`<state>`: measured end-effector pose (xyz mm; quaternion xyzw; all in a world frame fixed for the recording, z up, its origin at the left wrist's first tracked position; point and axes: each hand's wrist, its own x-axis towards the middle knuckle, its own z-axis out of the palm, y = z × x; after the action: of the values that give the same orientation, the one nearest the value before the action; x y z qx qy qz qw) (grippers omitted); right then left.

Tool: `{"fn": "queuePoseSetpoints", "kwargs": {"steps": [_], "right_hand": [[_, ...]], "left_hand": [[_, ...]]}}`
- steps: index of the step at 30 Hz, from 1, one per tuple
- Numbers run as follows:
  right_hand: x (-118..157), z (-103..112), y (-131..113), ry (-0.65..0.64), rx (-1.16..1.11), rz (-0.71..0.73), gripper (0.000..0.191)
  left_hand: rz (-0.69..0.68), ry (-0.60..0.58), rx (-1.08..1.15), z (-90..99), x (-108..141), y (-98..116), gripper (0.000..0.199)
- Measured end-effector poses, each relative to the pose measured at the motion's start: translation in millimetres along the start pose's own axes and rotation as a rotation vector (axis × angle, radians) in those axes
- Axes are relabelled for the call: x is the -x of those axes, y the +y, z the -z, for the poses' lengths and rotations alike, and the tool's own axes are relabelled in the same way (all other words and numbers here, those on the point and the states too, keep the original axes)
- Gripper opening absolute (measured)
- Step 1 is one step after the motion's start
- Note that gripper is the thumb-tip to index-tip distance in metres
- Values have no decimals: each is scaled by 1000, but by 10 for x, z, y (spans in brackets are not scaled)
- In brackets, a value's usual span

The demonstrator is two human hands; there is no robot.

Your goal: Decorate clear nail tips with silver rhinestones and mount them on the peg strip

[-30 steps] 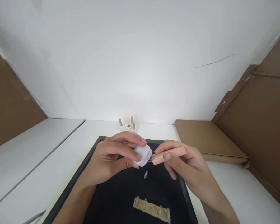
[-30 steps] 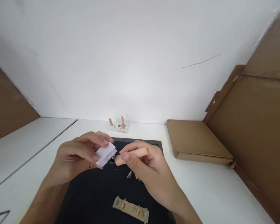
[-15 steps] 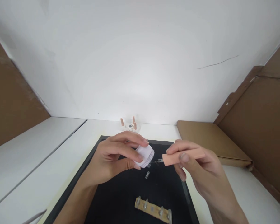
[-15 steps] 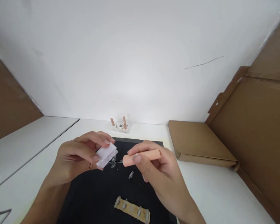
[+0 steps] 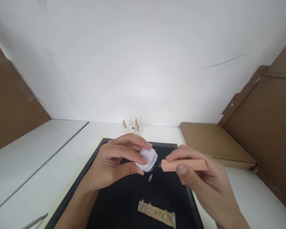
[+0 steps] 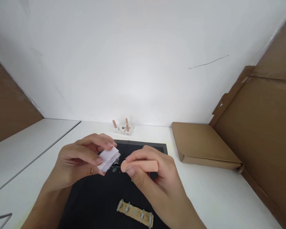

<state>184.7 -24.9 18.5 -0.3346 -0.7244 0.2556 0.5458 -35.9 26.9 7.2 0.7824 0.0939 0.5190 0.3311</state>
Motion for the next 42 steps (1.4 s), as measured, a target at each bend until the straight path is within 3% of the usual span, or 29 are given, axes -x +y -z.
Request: {"fn": "queuePoseSetpoints", "kwargs": {"steps": [9, 24, 42], "right_hand": [[10, -48, -2, 55, 44, 124, 18], [-8, -90, -14, 120, 142, 162, 21], [6, -103, -42, 139, 151, 174, 26]], "left_hand": [[18, -23, 3, -10, -6, 13, 42], [30, -72, -28, -23, -25, 37, 45], [203, 21, 207, -76, -4, 24, 45]]}}
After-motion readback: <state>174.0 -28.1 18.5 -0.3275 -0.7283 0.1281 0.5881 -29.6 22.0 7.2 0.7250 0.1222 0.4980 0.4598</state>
